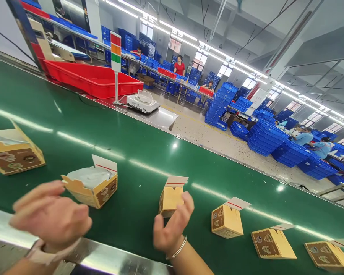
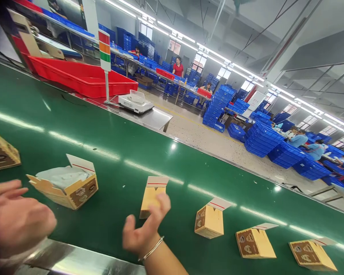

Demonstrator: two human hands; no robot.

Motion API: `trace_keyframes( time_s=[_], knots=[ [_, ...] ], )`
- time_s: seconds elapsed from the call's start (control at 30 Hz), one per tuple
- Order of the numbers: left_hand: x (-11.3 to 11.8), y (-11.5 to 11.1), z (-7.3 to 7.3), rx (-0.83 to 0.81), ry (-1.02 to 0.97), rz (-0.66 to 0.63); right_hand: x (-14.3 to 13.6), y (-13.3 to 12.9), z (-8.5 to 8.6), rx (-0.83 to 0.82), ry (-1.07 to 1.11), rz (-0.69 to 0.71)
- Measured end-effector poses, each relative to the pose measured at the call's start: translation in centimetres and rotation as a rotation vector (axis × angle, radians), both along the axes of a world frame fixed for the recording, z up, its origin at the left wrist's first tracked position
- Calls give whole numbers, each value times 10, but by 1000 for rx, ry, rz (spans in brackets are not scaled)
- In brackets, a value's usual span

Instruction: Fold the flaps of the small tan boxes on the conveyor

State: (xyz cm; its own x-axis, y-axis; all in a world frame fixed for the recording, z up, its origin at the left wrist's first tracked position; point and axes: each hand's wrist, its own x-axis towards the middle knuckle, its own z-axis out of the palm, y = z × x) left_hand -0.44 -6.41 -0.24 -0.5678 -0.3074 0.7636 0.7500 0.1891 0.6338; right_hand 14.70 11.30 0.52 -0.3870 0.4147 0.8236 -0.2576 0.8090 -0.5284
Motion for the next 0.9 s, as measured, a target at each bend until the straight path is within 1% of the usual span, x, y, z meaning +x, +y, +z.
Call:
trace_keyframes(
  time_s=[0.03,0.07,0.1,0.13,0.17,0.2,0.27,0.37,0.47,0.57,0.67,0.77,0.83,0.9],
  knots=[
    [-9,-11,0,-10,-97,-9,-2,-10,-2,103,-11,124],
    [-16,-20,0,-24,-215,-58,-7,-20,-3,168,-53,246],
    [-22,-25,0,-50,-349,-155,-14,-27,-5,207,-113,342],
    [-26,-28,0,-88,-484,-268,-23,-32,-6,234,-190,403],
    [-28,-30,-1,-117,-561,-357,-34,-35,-8,247,-276,429],
    [-28,-30,-3,-145,-588,-423,-46,-37,-10,243,-368,428],
    [-26,-28,-8,-220,-524,-509,-70,-38,-12,207,-554,408],
    [-23,-23,-15,-355,-275,-536,-95,-34,-5,145,-744,405],
    [-21,-17,-17,-469,-99,-520,-104,-27,14,174,-838,455],
    [-17,-11,-16,-580,-62,-455,-103,-17,33,274,-922,546],
    [-11,-4,-14,-681,-110,-394,-100,-4,43,338,-981,607],
    [-3,3,-11,-700,-163,-410,-96,6,40,319,-987,693],
    [4,8,-7,-623,-211,-480,-91,8,31,239,-921,729],
    [12,14,-4,-490,-263,-547,-82,5,18,86,-739,688]
  ],
)
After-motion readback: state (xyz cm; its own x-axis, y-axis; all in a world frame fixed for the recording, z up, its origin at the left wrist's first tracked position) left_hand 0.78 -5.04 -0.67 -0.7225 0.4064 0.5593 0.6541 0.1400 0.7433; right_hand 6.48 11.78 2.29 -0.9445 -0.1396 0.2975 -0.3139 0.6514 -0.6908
